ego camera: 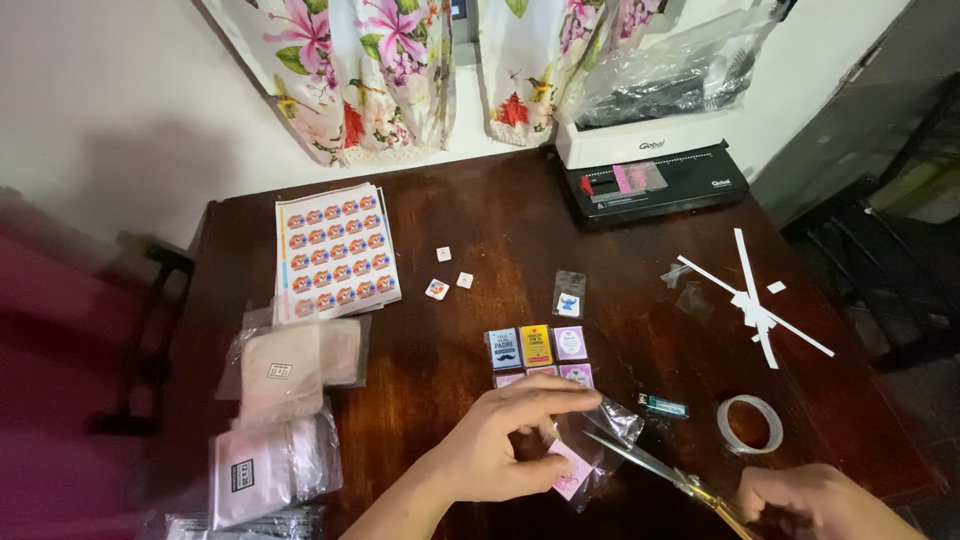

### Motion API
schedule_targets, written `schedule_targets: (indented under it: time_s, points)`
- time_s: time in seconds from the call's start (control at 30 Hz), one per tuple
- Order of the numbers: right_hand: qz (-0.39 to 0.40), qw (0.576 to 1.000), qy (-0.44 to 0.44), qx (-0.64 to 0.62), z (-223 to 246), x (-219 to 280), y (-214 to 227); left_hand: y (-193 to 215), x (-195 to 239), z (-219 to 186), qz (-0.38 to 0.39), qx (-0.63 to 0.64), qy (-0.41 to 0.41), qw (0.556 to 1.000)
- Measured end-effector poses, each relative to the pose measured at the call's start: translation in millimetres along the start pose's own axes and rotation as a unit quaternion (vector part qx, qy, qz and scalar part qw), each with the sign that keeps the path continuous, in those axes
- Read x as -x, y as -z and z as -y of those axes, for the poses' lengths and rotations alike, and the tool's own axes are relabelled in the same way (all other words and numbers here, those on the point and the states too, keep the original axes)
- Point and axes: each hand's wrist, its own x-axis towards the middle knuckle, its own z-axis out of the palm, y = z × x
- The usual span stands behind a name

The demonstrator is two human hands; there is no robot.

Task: The person seals small transparent plastic bags containing colorful square cards using a lighter. They hold the bag open, apply the flame to the top edge to melt and seal the plastic, and then place the sealed package on the table.

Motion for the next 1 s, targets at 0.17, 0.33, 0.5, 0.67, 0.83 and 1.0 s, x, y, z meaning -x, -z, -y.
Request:
schedule_targets:
  time_s: [0.17,0.33,0.5,0.67,0.83,1.0]
  points:
    - [0.006,0.998,-0.066,0.010,11.8,-3.6,-3.0,-0.8,-0.2,-1.2,-0.002,-0.008,-0.011,1.000]
    - [-0.005,0.994,-0.106,0.033,-3.2,3.0,-7.7,-2.1,1.2,-2.7,-0.004,-0.011,0.004,1.000]
    - [-0.001,0.978,-0.188,0.093,13.1,1.5,-6.0,-2.2,0.7,-2.9,-0.008,-0.017,0.000,1.000]
    - [-0.007,0.986,-0.152,0.067,0.0,8.7,-5.9,-2.7,0.1,-3.9,-0.006,0.000,0.009,1.000]
    - [-0.016,0.992,-0.124,0.037,2.4,7.9,-5.4,-4.1,-0.4,-2.5,-0.006,0.006,0.016,1.000]
    - [-0.004,0.984,-0.159,0.075,24.0,-3.4,-3.4,-8.0,-2.4,-3.0,0.006,0.026,0.005,1.000]
